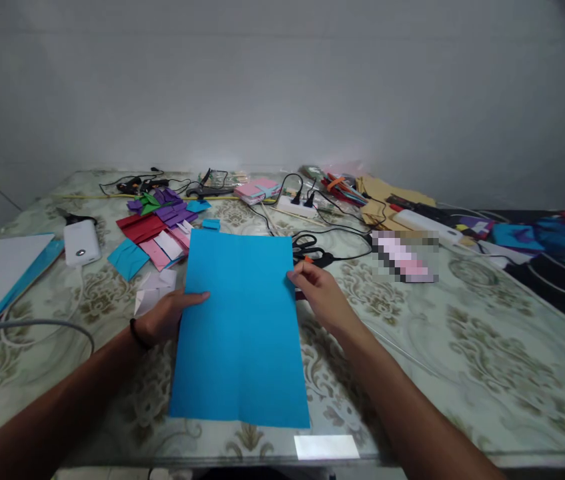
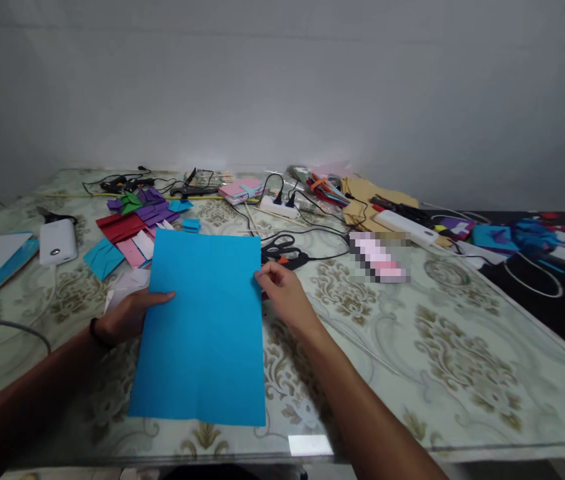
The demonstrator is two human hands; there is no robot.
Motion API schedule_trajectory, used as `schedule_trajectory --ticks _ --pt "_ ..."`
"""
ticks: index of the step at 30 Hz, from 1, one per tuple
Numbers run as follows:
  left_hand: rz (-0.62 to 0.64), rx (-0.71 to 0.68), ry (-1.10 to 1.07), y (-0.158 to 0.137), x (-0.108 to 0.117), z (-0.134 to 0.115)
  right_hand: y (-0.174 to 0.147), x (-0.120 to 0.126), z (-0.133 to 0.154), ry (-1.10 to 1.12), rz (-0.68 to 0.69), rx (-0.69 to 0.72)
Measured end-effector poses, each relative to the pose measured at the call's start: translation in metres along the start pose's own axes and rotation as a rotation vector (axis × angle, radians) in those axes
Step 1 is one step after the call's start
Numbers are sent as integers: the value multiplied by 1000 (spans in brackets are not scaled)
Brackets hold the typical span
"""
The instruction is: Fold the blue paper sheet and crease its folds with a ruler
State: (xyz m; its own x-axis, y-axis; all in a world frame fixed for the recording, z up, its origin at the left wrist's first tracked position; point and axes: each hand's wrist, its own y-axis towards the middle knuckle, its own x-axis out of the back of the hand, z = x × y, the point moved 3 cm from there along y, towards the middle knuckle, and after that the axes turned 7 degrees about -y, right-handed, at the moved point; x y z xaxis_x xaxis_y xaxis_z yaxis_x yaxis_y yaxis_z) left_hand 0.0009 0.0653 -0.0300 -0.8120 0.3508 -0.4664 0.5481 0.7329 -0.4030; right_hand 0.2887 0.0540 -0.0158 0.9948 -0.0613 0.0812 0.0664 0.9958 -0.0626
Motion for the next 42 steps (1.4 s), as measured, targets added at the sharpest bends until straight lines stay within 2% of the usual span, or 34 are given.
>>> schedule_trajectory --ticks 3,9,14,17,20,27,30,33,36,39,42 --pt "7 -13 3 -1 0 -3 0 -1 -3 -29 32 2" --pt "26 -37 8 -4 0 -4 -8 -13 -6 -5 212 -30" --pt "127 -118 134 -7 -1 -20 -11 -13 -1 4 298 -48" --pt "80 -205 233 -4 0 -32 -9 -10 6 -58 376 -32" --pt "29 -224 313 2 2 -31 -5 -5 8 -160 445 8" --pt "30 -252 380 2 1 -16 1 2 -10 -161 457 11" --pt "-48 -325 436 0 0 -20 -1 3 -15 -151 468 -38" --pt "-145 -339 491 -1 2 -19 0 9 -15 -172 357 -49" --pt "-179 -343 531 -1 4 -17 -1 15 -10 -223 238 12" --pt "-136 -314 634 -2 3 -17 -4 17 -2 -341 312 75" --pt "-125 -306 856 -5 2 -21 -10 19 5 -509 434 149"
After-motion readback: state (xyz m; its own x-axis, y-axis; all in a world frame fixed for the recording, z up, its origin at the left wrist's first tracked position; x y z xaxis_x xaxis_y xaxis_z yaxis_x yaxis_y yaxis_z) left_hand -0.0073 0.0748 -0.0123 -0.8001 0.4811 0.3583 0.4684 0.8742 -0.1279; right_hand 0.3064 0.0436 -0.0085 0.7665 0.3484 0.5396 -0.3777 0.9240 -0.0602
